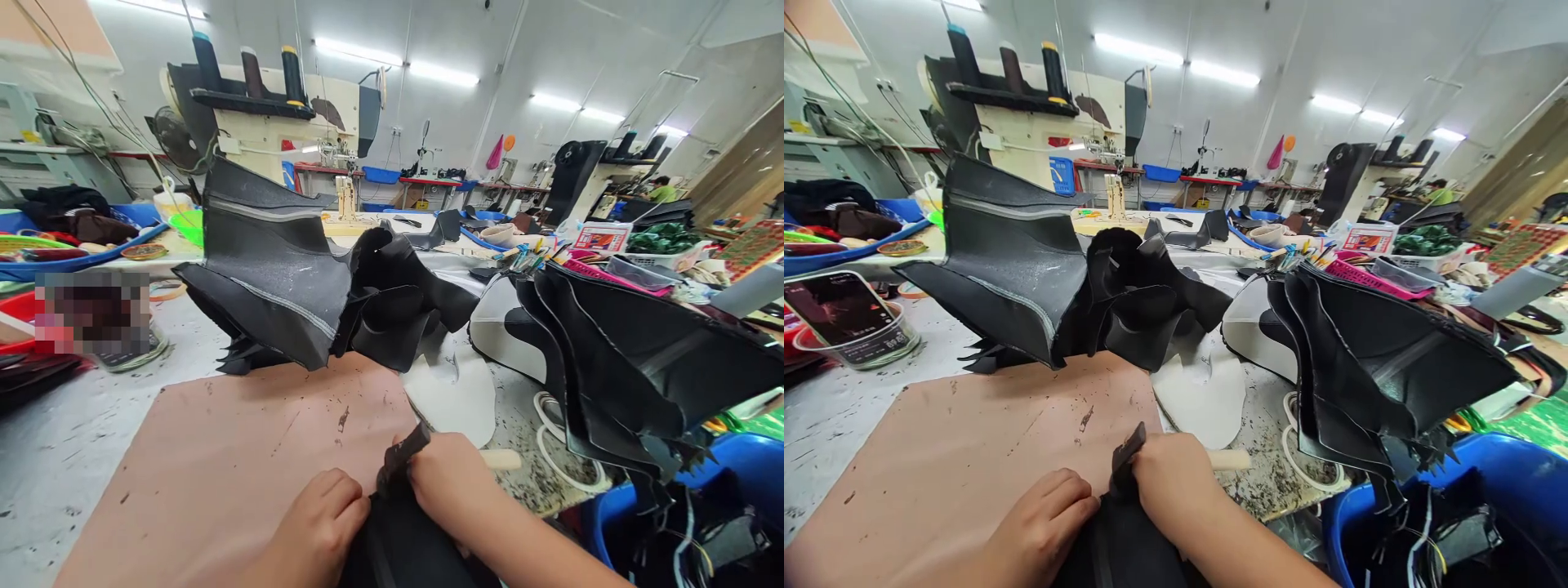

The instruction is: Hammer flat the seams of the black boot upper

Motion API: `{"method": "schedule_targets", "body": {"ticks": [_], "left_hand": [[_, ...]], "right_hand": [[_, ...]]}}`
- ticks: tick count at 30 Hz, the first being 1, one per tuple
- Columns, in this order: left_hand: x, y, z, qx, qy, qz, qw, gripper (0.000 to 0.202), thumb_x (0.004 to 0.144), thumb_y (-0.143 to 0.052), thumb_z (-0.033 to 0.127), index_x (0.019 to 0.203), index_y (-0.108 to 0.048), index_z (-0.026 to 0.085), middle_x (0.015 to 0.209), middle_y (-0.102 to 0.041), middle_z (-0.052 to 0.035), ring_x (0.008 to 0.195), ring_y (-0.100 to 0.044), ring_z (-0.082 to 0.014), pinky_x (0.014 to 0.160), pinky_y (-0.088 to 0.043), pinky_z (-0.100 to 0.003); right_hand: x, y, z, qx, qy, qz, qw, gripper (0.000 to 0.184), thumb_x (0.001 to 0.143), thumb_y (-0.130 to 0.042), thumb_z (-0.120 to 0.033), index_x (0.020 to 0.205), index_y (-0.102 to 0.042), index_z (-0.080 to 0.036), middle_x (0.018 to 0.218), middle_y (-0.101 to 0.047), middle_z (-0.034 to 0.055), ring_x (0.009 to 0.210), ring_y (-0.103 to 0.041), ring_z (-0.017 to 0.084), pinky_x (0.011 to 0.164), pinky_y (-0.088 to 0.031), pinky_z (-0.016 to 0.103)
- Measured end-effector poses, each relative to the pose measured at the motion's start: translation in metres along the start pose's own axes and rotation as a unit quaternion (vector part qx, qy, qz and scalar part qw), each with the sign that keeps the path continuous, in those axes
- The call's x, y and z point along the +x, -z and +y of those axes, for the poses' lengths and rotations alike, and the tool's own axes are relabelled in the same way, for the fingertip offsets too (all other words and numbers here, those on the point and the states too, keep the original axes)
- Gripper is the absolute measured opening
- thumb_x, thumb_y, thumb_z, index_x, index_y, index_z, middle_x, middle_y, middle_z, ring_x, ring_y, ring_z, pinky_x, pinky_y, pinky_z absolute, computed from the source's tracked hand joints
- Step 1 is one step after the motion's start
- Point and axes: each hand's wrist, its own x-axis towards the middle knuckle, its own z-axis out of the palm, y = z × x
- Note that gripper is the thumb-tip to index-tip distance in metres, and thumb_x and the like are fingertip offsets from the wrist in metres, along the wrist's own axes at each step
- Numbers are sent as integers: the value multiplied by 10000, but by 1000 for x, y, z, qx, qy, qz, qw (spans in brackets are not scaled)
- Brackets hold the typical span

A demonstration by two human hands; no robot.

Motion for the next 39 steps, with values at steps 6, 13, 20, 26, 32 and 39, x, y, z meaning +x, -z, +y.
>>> {"method": "schedule_targets", "body": {"ticks": [6,13,20,26,32,39], "left_hand": [[0,5,-3,-10,27,-16,999,225,865,-401,46,739,-532,178,708,-563,-17,647,-513,-153,573,-434,-245],[1,18,-1,-90,140,-65,984,240,806,-426,13,754,-565,201,719,-592,2,670,-570,-139,578,-459,-208],[-12,5,6,-36,93,-13,995,278,864,-340,29,768,-549,185,728,-551,-21,650,-536,-151,575,-446,-237],[-11,10,3,-30,117,-26,992,236,877,-379,64,782,-553,191,749,-561,-17,671,-548,-158,588,-458,-252],[-13,18,5,-48,145,-19,988,195,836,-465,58,779,-568,213,710,-596,9,658,-574,-147,585,-482,-225],[-15,15,16,104,9,28,994,320,935,-266,92,850,-569,148,692,-586,-43,619,-558,-173,563,-484,-273]], "right_hand": [[2,1,-9,-8,14,8,1000,232,797,-475,-55,844,-647,-204,781,-707,26,701,-660,197,502,-316,292],[0,8,-11,-12,1,19,1000,218,809,-489,-72,861,-640,-221,764,-702,19,673,-647,197,506,-318,273],[-3,10,-12,7,18,-26,999,214,768,-505,-49,769,-650,-206,762,-705,20,676,-640,186,509,-290,285],[-1,2,-12,25,-3,12,1000,216,797,-490,-82,845,-652,-216,790,-710,16,702,-648,189,517,-302,278],[1,-6,-15,-4,7,-22,1000,236,791,-495,-66,822,-672,-219,831,-718,28,739,-663,210,513,-300,296],[-5,2,-20,4,10,66,998,201,811,-504,-75,823,-622,-238,709,-679,-10,620,-624,170,480,-234,298]]}}
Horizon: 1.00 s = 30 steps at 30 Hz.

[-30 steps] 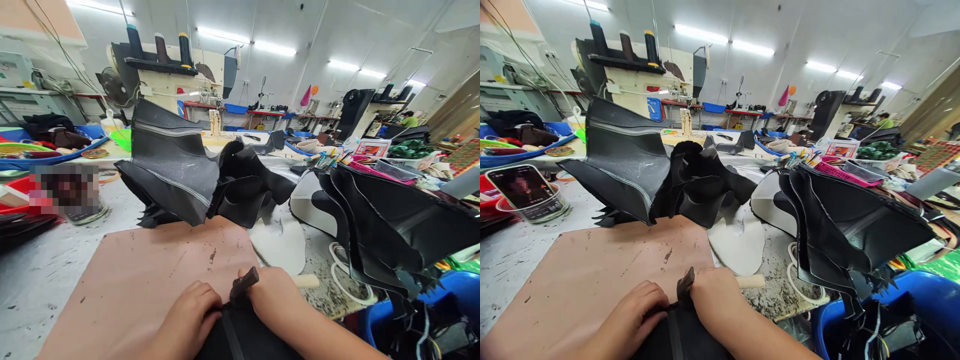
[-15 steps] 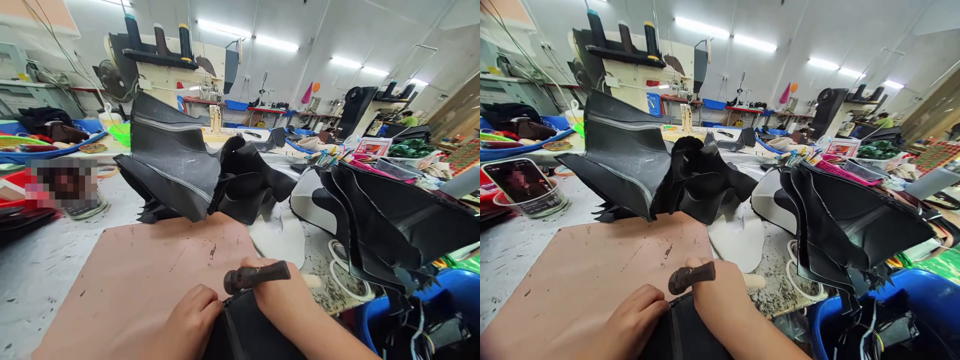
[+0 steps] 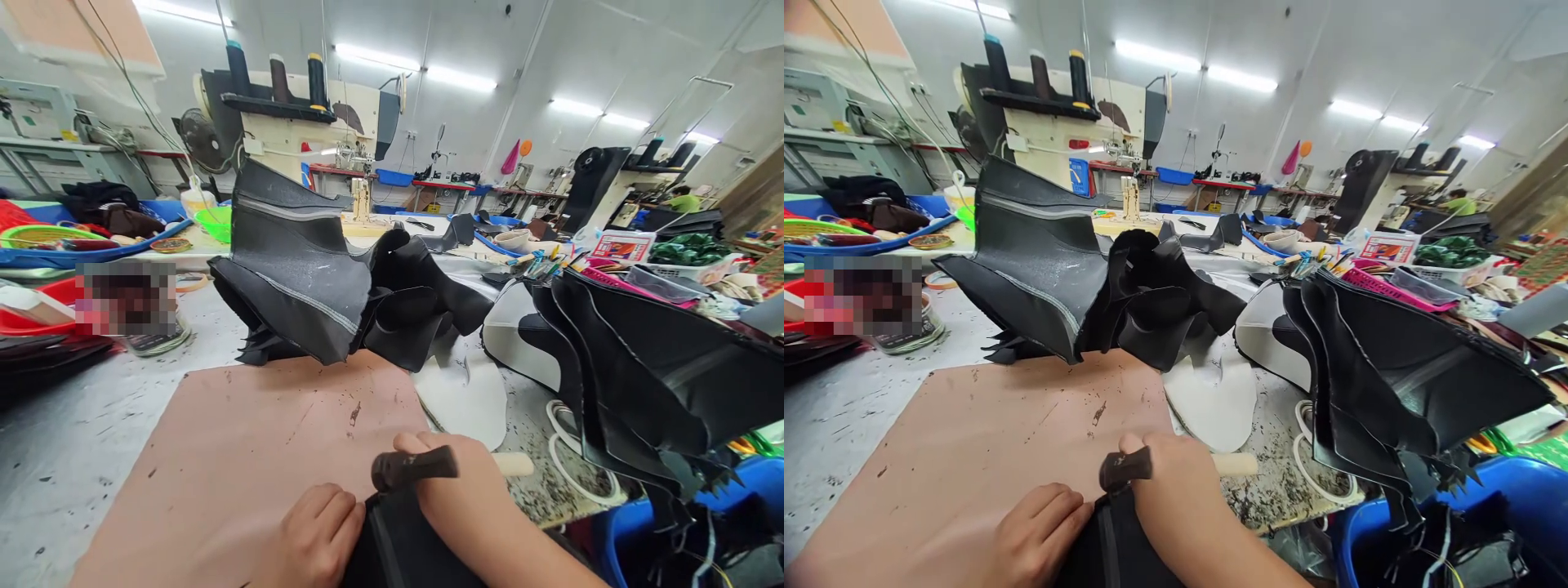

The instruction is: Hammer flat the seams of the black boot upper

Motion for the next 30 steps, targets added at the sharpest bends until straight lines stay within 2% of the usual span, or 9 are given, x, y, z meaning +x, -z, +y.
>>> {"method": "schedule_targets", "body": {"ticks": [5,9,12,15,17,20,22,25,30], "left_hand": [[-2,2,-2,-9,10,-29,1000,306,917,-269,64,861,-556,152,690,-567,-43,609,-544,-179,543,-475,-280],[-6,1,-4,-32,13,-43,998,267,889,-319,43,862,-554,167,720,-568,-43,628,-536,-180,550,-475,-278],[-8,-1,-4,-40,22,-51,998,273,863,-326,13,873,-555,161,732,-568,-45,637,-530,-176,559,-477,-276],[-8,-2,-4,-44,22,-49,998,261,850,-342,2,841,-552,156,704,-559,-37,621,-525,-179,551,-470,-284],[-7,-1,-6,-67,51,-45,995,247,854,-363,17,823,-553,170,708,-565,-29,632,-538,-178,564,-474,-281],[-6,2,-9,-145,129,-63,979,222,840,-416,39,823,-567,201,734,-595,-6,670,-571,-156,595,-488,-244],[-7,3,-12,-185,155,-72,968,218,833,-427,46,794,-568,209,724,-604,5,677,-581,-141,596,-487,-220],[-10,1,-12,-175,123,-54,975,257,855,-368,45,776,-561,194,696,-586,-8,645,-562,-140,564,-468,-226],[-14,-3,-6,-97,61,-44,992,261,856,-334,10,817,-540,165,712,-563,-26,640,-526,-161,567,-460,-260]], "right_hand": [[3,4,-1,-21,19,-80,996,189,787,-519,-56,788,-630,-210,730,-698,16,633,-636,168,467,-212,303],[4,5,-3,-3,15,-18,1000,185,809,-507,-75,812,-614,-225,731,-689,-7,648,-637,172,479,-227,297],[5,4,-7,-18,35,-66,997,183,813,-512,-77,806,-631,-215,745,-697,12,660,-639,180,477,-248,295],[6,1,-9,-26,31,-39,998,181,821,-509,-92,849,-632,-223,750,-695,13,651,-637,187,474,-251,300],[7,-2,-9,-17,37,-33,999,181,818,-510,-87,843,-632,-219,743,-693,7,647,-637,183,476,-252,303],[10,-5,-10,-16,55,-75,996,191,814,-510,-67,819,-647,-199,758,-703,14,661,-643,179,482,-252,312],[12,-5,-10,-18,53,-87,995,183,821,-515,-76,840,-654,-194,785,-707,20,689,-649,185,483,-250,316],[11,0,-11,-32,37,-89,995,183,820,-519,-75,837,-655,-197,776,-704,26,689,-651,194,473,-232,317],[6,3,-14,-21,44,-18,999,139,832,-538,-118,827,-622,-229,719,-679,-4,624,-624,176,468,-222,308]]}}
